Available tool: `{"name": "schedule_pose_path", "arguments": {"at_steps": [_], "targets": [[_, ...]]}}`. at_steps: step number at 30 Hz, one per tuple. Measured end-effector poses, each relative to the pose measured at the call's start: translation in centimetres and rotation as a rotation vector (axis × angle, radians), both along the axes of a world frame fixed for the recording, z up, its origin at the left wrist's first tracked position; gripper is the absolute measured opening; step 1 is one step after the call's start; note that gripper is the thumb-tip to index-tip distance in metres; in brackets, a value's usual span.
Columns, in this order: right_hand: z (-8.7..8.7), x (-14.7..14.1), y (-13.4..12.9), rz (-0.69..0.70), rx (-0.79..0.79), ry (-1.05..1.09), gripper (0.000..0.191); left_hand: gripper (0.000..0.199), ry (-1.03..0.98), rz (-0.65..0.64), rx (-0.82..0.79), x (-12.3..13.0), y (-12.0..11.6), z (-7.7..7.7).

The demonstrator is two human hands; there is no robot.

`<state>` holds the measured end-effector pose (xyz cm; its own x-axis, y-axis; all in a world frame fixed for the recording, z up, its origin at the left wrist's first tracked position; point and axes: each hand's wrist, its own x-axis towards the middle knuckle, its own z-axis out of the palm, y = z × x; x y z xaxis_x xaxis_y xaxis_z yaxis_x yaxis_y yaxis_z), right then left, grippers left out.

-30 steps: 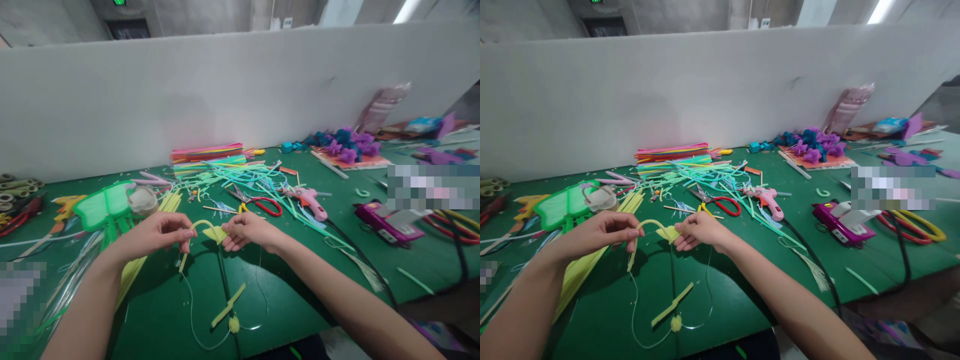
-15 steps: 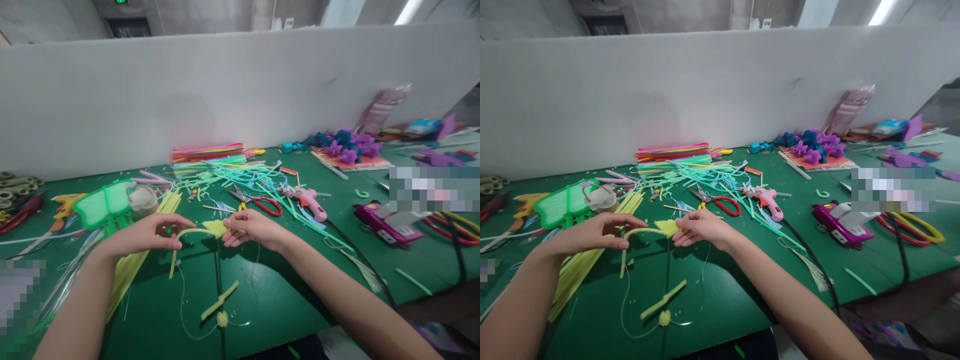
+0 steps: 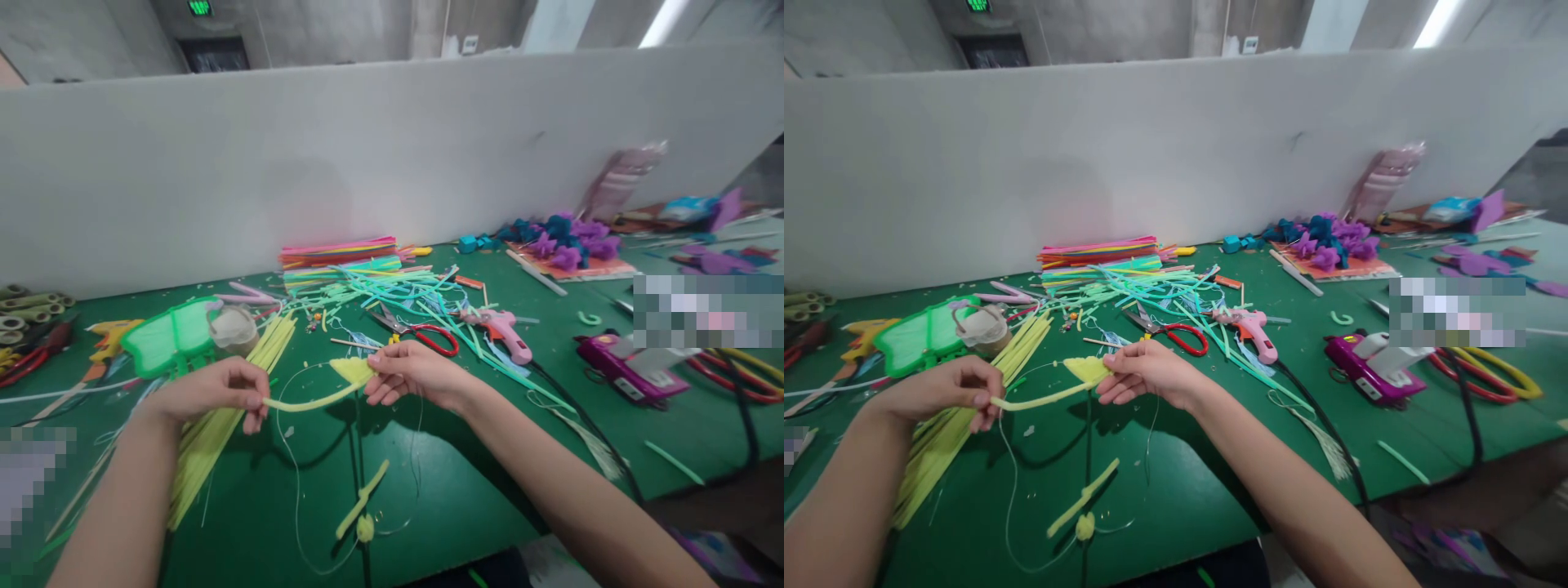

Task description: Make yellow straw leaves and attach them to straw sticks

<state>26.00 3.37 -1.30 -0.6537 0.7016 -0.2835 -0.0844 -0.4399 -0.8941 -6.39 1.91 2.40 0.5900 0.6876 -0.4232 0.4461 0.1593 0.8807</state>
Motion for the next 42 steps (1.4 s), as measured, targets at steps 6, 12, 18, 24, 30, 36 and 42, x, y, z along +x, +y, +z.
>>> {"name": "schedule_pose_path", "arguments": {"at_steps": [6,12,18,24,30,36,42], "targets": [[0.0,0.1,-0.2,0.061,0.031,-0.02,0.033,0.025,0.023,0.345,0.301,-1.3,0.9,-0.6],[0.0,-0.3,-0.6,0.086,0.062,-0.033,0.034,0.028,-0.229,0.656,0.26,-1.0,1.2,-0.5],[-0.2,-0.4,-0.3,-0.005,0.079,-0.021,0.033,0.02,-0.415,0.879,0.174,2.5,2.0,-1.2],[-0.2,-0.4,0.0,-0.047,0.1,-0.036,0.035,0.047,-0.152,0.554,0.039,5.9,0.6,-1.1],[-0.3,-0.8,-0.2,-0.057,0.188,-0.129,0.035,0.047,0.034,0.333,0.027,6.4,-0.3,-0.1],[-0.4,-1.0,-0.3,0.013,0.338,-0.119,0.037,0.041,0.055,0.349,0.088,7.4,-0.1,-0.6],[-0.3,-1.0,-0.3,0.013,0.307,-0.137,0.04,0.029,-0.015,0.404,0.167,8.0,-0.4,-0.7]]}}
